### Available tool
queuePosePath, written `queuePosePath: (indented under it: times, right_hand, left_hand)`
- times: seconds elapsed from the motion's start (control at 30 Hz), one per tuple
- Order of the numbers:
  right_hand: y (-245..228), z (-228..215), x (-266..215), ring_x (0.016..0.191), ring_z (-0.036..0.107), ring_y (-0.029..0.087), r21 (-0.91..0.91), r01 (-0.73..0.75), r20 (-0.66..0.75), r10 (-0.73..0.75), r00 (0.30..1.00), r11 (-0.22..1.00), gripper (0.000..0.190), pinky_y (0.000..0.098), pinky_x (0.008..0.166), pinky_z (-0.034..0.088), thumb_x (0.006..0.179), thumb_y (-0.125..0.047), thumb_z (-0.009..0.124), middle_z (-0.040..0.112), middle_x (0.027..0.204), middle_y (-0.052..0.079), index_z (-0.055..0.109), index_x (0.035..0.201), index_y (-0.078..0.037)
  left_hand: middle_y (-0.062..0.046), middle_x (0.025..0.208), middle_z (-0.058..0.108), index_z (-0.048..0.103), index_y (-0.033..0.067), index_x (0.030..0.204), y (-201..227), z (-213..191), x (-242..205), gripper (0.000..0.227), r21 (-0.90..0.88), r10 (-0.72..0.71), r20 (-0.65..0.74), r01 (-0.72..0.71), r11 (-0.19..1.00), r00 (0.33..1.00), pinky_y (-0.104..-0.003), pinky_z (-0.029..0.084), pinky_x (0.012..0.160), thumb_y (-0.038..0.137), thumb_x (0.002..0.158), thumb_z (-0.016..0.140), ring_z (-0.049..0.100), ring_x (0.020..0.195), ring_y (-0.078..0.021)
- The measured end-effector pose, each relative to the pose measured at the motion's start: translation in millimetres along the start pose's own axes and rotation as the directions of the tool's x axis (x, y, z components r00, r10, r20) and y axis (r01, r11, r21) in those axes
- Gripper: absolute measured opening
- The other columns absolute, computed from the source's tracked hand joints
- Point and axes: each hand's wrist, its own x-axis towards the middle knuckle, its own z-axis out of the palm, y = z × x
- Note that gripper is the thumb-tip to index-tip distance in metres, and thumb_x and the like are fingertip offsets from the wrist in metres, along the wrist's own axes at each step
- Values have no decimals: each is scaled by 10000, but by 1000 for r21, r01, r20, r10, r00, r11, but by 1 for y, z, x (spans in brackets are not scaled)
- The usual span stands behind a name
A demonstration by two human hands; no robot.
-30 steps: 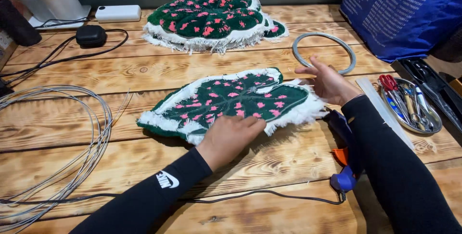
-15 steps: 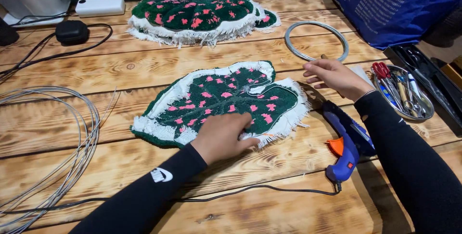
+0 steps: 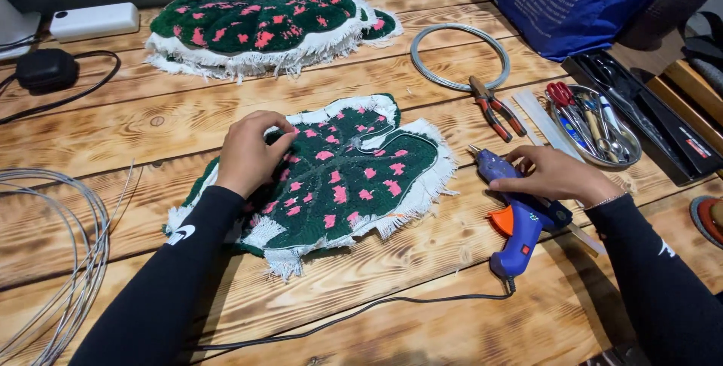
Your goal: The person creates a decorative leaf-shaped item by gluing and trimming fabrics and wire.
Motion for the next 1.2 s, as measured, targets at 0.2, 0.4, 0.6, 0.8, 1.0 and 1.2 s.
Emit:
queuePosePath:
  times: [0.2, 0.4, 0.6, 0.8, 1.0, 1.2]
  right_hand:
    - [-4, 7, -11, 1043, 740, 330, -35, 83, -118, -86, 989, 996, 860, 404, 907, 576, 679, -544, 839, 745, 1143, 214, 644, 1357, -52]
    - [-58, -32, -16, 898, 776, 307, 61, 214, -208, -197, 958, 975, 824, 396, 808, 588, 661, -474, 858, 764, 1070, 212, 657, 1343, -57]
    - [-175, -71, -31, 819, 774, 281, 97, 452, -156, -435, 887, 887, 650, 379, 769, 583, 698, -419, 811, 812, 942, 177, 732, 1251, -85]
    - [-211, -66, -15, 902, 725, 332, -54, 636, -347, -612, 711, 770, 669, 415, 783, 562, 687, -435, 889, 741, 1004, 203, 726, 1195, -31]
    - [-196, -47, -43, 803, 708, 130, 152, 776, -760, -429, 488, 612, 277, 261, 656, 562, 993, -265, 726, 738, 937, 84, 739, 1063, 3]
    - [-139, 38, -27, 645, 516, 25, 494, 698, -680, -269, 682, 518, 306, 206, 576, 387, 1079, -236, 670, 626, 730, -10, 674, 873, -9]
  left_hand:
    - [-113, 948, 775, 761, 36, 803, 58, 22, 0, 235, -217, 87, -6, -86, 972, 996, -380, 563, 802, 258, 824, 833, 745, 883, -266]
    - [-23, 818, 779, 784, 31, 931, 115, 56, -7, 358, -635, 35, 394, 244, 733, 918, -235, 555, 675, 384, 881, 751, 699, 744, -56]
    - [-32, 983, 716, 683, 18, 1193, 169, 72, -27, 451, -691, 93, 696, 629, 358, 712, -257, 546, 703, 324, 881, 795, 661, 835, -74]
    - [-109, 977, 754, 647, 10, 1133, 162, 69, -37, 369, -749, 76, 656, 635, 186, 751, -279, 606, 707, 208, 862, 800, 741, 831, -142]
    - [-110, 898, 761, 694, -23, 1114, 150, 69, -37, 307, -768, -96, 626, 633, 99, 774, -264, 591, 624, 182, 894, 760, 724, 737, -133]
    - [-72, 909, 753, 721, -1, 1094, 164, 65, -34, 276, -822, -176, 530, 553, 136, 830, -283, 564, 619, 196, 906, 763, 697, 743, -107]
